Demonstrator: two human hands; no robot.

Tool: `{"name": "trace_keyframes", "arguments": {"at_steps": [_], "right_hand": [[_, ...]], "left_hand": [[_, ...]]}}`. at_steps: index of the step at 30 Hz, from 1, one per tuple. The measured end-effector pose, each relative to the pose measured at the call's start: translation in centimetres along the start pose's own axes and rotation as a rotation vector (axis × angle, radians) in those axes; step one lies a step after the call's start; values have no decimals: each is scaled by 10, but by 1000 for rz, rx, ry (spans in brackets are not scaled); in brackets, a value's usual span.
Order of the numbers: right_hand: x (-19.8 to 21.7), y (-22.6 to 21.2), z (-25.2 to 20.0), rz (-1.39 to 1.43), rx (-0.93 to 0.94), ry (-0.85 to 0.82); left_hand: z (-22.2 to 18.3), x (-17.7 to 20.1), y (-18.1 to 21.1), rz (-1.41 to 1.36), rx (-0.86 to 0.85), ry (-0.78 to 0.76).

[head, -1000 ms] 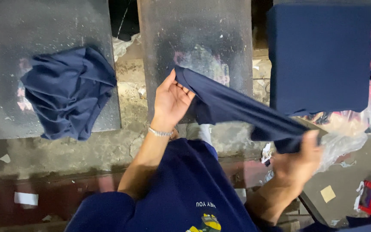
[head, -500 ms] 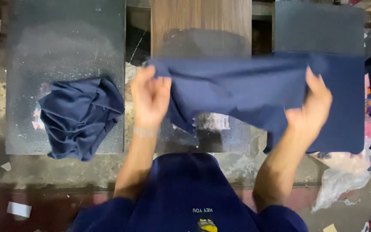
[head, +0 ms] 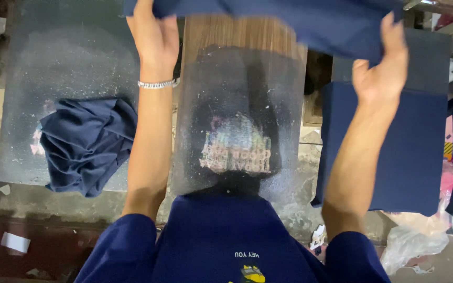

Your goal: The person is placing and aligning fabric pieces onto a series of printing boards in preparation for screen printing.

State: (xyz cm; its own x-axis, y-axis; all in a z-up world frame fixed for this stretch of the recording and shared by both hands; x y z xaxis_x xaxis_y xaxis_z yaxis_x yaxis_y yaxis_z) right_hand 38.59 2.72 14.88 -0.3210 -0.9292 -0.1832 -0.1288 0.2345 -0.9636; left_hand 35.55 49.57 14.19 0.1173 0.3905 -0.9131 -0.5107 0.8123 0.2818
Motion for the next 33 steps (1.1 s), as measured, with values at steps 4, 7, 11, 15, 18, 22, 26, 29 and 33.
{"name": "trace_keyframes", "arguments": {"at_steps": [4, 7, 11, 15, 18, 22, 26, 29, 33], "right_hand": [[11, 78, 0, 188, -219, -6], [21, 140, -4, 266, -319, -15], [51, 199, -44, 196, -366, 100], [78, 211, -86, 44, -368, 140], [96, 216, -119, 51, -402, 173], [121, 229, -155, -3, -425, 266], [135, 224, -199, -2, -378, 396], [156, 238, -212, -38, -379, 368], [174, 242, -237, -77, -383, 336]], "left_hand": [[-40, 0, 5, 242, 61, 244], [-75, 44, 8, 487, 158, 666], [-122, 145, 11, 586, 230, 624], [-170, 120, 39, 756, 305, 549], [-203, 149, 52, 818, 367, 524], [-247, 186, 72, 833, 458, 495], [-293, 197, 96, 806, 446, 470], [-317, 157, 109, 751, 359, 491], [-366, 206, 127, 801, 396, 488]]}}
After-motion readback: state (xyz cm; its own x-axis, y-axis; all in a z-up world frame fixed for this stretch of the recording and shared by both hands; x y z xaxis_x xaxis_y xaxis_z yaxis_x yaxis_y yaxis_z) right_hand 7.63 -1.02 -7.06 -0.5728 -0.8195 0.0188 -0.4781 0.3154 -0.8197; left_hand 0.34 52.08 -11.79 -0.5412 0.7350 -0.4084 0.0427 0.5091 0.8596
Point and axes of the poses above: each hand's wrist, its own z-axis towards the middle knuckle, its own x-axis out of the back of the hand, y = z × x, the point moved 5 cm from there along z, towards the middle knuckle, and after that the axes turned 13 degrees about -z, right-handed, at the moved point
